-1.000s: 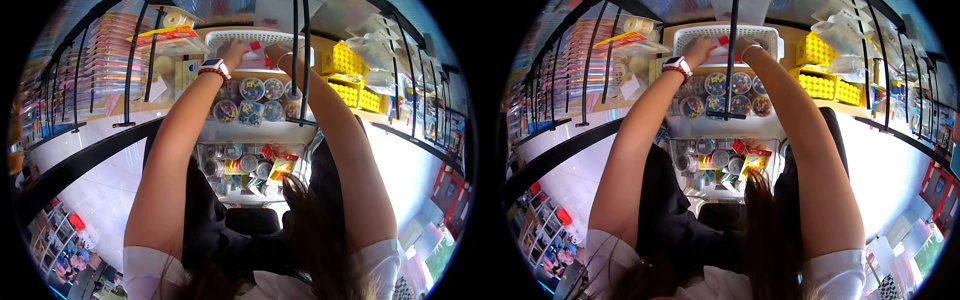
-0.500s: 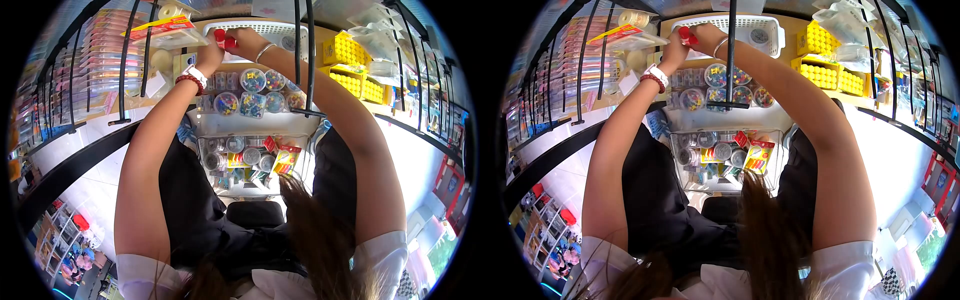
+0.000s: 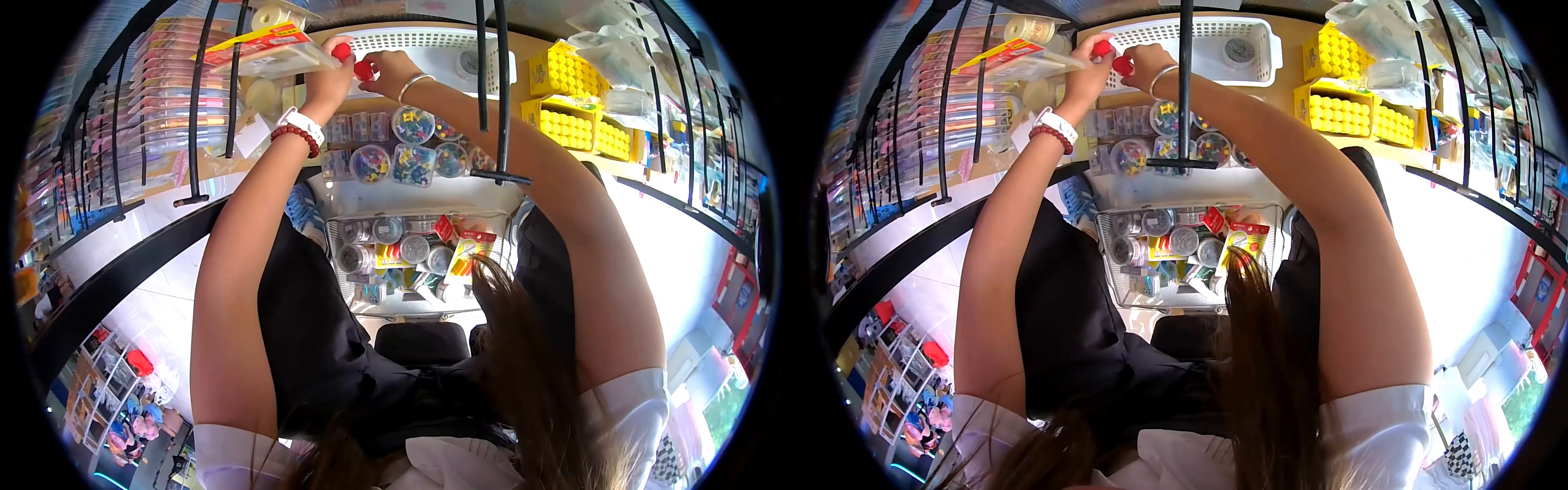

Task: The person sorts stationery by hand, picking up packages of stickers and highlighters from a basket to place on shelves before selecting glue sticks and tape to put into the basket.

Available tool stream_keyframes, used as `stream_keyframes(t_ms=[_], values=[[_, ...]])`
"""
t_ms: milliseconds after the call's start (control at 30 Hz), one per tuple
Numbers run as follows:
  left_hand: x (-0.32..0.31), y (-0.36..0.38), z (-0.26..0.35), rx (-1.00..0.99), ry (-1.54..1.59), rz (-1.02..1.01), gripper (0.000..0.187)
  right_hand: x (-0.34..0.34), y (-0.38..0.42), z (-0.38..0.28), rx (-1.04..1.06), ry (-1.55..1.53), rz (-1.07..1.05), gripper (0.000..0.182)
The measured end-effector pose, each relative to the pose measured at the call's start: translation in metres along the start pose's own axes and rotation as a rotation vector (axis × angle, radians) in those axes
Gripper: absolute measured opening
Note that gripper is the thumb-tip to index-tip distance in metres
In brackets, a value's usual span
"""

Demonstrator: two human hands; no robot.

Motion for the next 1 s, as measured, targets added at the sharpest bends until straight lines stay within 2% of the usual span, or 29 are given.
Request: stream_keyframes(t_ms=[67,133,200,267,400,467,533,667,733,867,933,1000], values=[[0.003,0.000,0.005,-0.033,-0.031,0.018,0.023,-0.001,-0.002,-0.001,-0.001,-0.017,-0.032,0.037],[0.004,-0.001,0.009,0.162,0.148,-0.067,0.026,-0.002,-0.003,-0.004,0.033,-0.057,-0.044,0.034],[0.007,0.002,0.020,0.206,0.146,-0.092,0.026,-0.002,-0.006,-0.008,0.054,-0.057,-0.059,0.033],[0.009,0.004,0.027,0.252,0.144,-0.116,0.027,-0.003,-0.009,-0.011,0.010,0.006,-0.171,0.035],[0.006,0.005,0.020,0.197,0.144,-0.095,0.024,-0.008,-0.011,-0.009,-0.002,-0.070,-0.155,0.033],[0.000,0.002,0.012,0.198,0.143,-0.088,0.023,-0.010,-0.013,-0.010,0.063,-0.016,-0.172,0.033],[-0.004,0.002,0.004,0.005,-0.046,-0.034,0.025,-0.007,-0.014,-0.011,0.065,-0.002,-0.186,0.034],[0.000,0.002,0.007,0.039,-0.058,-0.110,0.029,0.003,-0.015,-0.010,0.111,0.107,-0.211,0.032],[0.001,0.005,0.011,-0.300,-0.179,0.065,0.032,0.008,-0.014,-0.004,0.098,0.156,-0.222,0.036],[0.005,0.011,0.026,-0.238,-0.241,0.020,0.031,0.035,0.006,0.001,0.080,0.287,-0.104,0.038],[0.020,0.016,0.043,-0.199,-0.256,-0.095,0.052,0.024,0.013,0.052,0.209,0.337,0.135,0.035],[0.023,0.026,0.061,-0.170,-0.326,0.032,0.052,0.034,0.043,0.046,0.180,0.656,0.131,0.022]])
Point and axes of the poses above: each hand's wrist, its own y-axis away from the middle knuckle, its own x-axis out of the back of the hand, z = x × y, the point moved 1 cm from there along -y, towards the middle knuckle, and after that the axes turned 2 degrees about -y, right-handed, at the moved point
